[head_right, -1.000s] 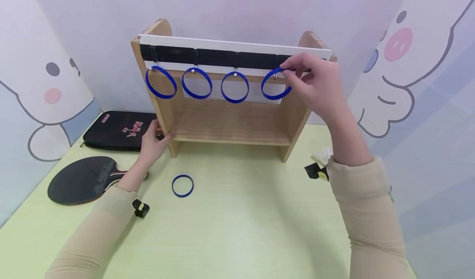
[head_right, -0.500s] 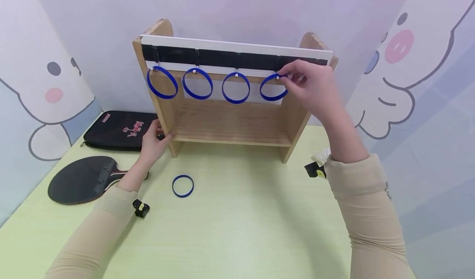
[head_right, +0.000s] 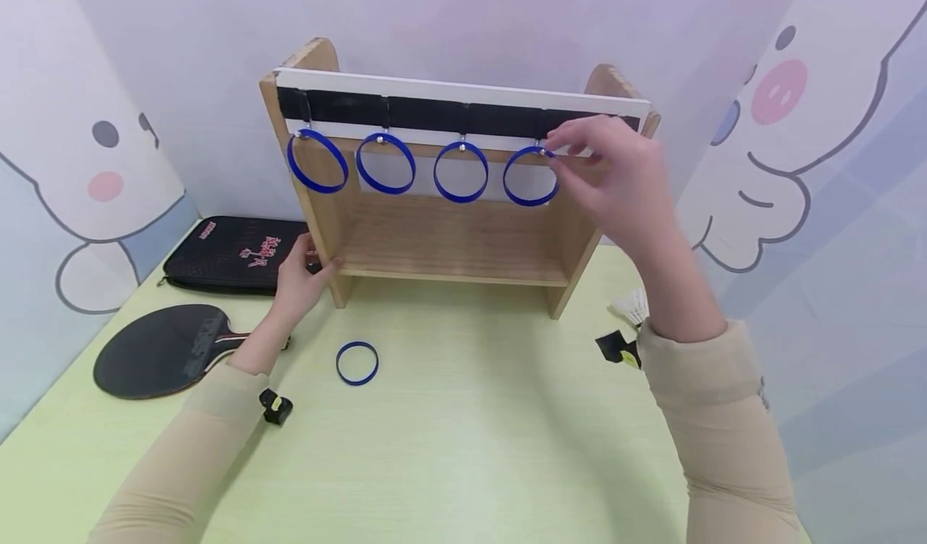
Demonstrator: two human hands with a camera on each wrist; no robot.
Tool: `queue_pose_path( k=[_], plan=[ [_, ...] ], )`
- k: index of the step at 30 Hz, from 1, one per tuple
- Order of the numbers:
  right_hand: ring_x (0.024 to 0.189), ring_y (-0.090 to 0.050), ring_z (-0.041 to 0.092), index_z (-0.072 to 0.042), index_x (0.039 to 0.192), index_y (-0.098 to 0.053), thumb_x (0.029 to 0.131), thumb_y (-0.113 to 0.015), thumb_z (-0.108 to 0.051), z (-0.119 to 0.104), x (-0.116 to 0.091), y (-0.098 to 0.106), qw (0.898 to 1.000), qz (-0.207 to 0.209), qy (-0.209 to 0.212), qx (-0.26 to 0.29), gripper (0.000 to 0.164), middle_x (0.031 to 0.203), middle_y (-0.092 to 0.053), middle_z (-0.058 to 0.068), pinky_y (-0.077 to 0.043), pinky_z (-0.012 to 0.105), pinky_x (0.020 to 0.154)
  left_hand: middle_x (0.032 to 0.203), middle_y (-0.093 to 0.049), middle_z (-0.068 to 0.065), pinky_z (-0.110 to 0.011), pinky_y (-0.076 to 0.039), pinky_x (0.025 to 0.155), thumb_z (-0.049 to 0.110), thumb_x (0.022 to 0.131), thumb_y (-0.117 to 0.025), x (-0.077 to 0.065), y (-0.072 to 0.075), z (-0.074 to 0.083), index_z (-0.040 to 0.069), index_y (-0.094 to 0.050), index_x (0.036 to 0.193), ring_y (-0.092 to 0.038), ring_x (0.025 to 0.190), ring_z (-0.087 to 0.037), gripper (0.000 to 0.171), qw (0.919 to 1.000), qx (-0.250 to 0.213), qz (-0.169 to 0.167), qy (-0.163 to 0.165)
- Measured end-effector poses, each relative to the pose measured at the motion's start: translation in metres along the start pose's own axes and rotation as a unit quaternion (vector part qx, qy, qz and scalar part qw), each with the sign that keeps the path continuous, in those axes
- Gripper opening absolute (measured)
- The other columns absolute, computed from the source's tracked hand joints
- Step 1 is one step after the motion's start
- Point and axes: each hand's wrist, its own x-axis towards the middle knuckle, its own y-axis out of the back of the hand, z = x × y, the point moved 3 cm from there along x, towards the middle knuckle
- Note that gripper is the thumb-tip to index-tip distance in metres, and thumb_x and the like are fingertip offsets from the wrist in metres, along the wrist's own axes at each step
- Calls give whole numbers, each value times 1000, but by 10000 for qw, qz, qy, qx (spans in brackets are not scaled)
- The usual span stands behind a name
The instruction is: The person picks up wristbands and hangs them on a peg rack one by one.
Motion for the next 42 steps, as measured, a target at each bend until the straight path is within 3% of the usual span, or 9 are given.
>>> queue_pose_path(
  k=[4,10,16,25,33,42],
  plan=[
    [93,-59,8,3,92,-70,76,-70,10,-11,-9,-11,9989,145,365,250,17,99,-70,13,-46,12,75,128,-52,-19,-52,-52,86,16,90,-63,0,-1,1,8,-42,136,-56,110,-34,50,10000,-6,12,36],
    [98,-60,27,-1,91,-71,71,-73,10,-20,-28,-36,9980,101,401,486,23,98,-69,12,-43,11,87,128,-52,-18,-50,-54,82,16,90,-62,-1,-4,1,9,-43,135,-57,109,-34,50,10000,-9,-12,56],
    [102,-59,25,-2,96,-70,74,-74,4,-24,-43,-64,9953,-492,656,512,23,103,-68,11,-45,17,94,128,-52,-18,-51,-53,84,15,90,-63,-1,-4,2,9,-43,135,-57,109,-34,50,10000,-2,9,-27],
    [105,-58,22,-5,105,-68,73,-75,1,-38,-69,-116,9857,-1178,648,1012,33,108,-67,9,-51,26,89,123,-54,-18,-49,-55,80,13,89,-64,0,-3,1,8,-44,134,-59,105,-33,50,9999,76,41,-124],
    [111,-56,19,-10,113,-65,79,-76,-16,-53,-99,-166,9650,-2293,366,1217,37,115,-64,4,-49,32,94,123,-54,-18,-49,-54,81,15,89,-64,0,-4,0,7,-44,134,-58,105,-32,50,9999,91,23,-140],
    [122,-47,14,-19,122,-60,83,-73,-18,-63,-128,-219,9196,-3656,117,1433,41,127,-55,-3,-44,30,101,122,-55,-19,-49,-54,81,16,89,-64,1,-3,0,7,-44,134,-58,104,-32,50,9998,117,31,-166]
  ],
)
